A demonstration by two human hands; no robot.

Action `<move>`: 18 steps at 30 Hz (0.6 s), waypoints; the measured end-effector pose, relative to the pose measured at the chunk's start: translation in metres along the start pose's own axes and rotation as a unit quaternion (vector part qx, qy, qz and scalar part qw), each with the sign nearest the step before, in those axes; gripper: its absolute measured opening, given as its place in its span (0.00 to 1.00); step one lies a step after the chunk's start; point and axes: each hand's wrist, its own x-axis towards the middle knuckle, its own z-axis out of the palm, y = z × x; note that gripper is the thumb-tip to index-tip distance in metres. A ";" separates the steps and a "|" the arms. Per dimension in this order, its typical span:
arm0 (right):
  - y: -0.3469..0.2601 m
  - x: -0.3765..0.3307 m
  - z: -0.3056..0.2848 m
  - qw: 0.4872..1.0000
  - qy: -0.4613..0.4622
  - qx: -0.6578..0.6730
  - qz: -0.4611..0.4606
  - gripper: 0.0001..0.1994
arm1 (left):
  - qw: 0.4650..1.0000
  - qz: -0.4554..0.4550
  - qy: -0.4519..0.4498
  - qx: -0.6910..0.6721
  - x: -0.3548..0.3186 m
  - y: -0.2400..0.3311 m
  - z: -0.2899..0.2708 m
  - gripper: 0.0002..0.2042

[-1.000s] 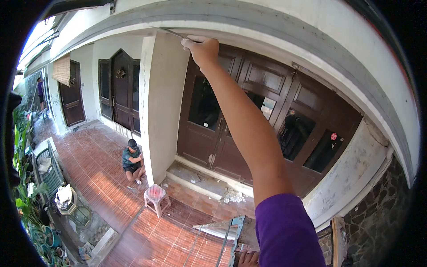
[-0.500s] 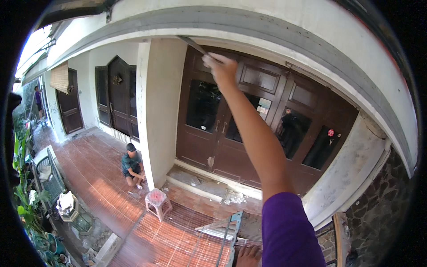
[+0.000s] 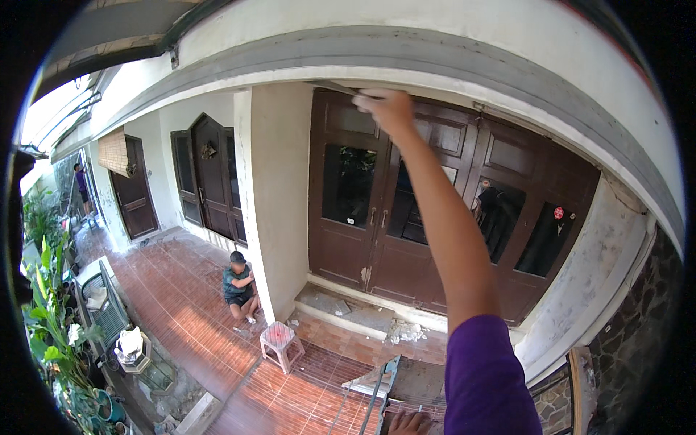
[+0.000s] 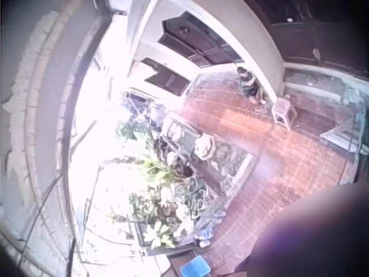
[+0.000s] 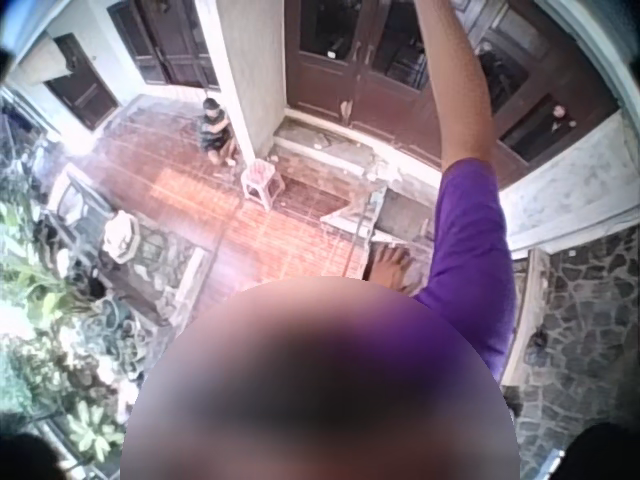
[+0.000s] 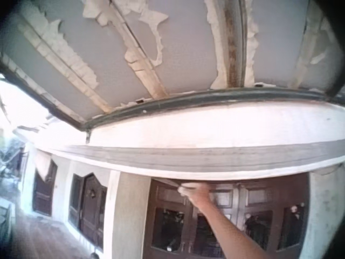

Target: The person scrapes a white curved wall section above a doorway with a metal scraper, then sands the same area with a sanding block. The person alternates between scraping and sanding while standing on a small ladder.

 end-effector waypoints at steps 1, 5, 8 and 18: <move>0.001 0.002 0.009 0.999 -0.029 0.017 -0.025 0.15 | 1.000 0.008 0.011 -0.003 0.001 0.000 -0.001 0.31; 0.031 -0.002 0.012 0.998 -0.005 0.058 -0.036 0.16 | 0.999 0.007 0.041 -0.018 0.002 -0.004 0.000 0.31; 0.054 -0.010 -0.008 0.995 0.062 0.074 -0.001 0.17 | 0.999 0.012 0.033 -0.031 -0.002 -0.007 0.001 0.32; 0.046 -0.013 0.061 0.992 -0.041 0.040 -0.113 0.16 | 0.999 0.025 0.042 0.014 -0.003 -0.010 -0.011 0.32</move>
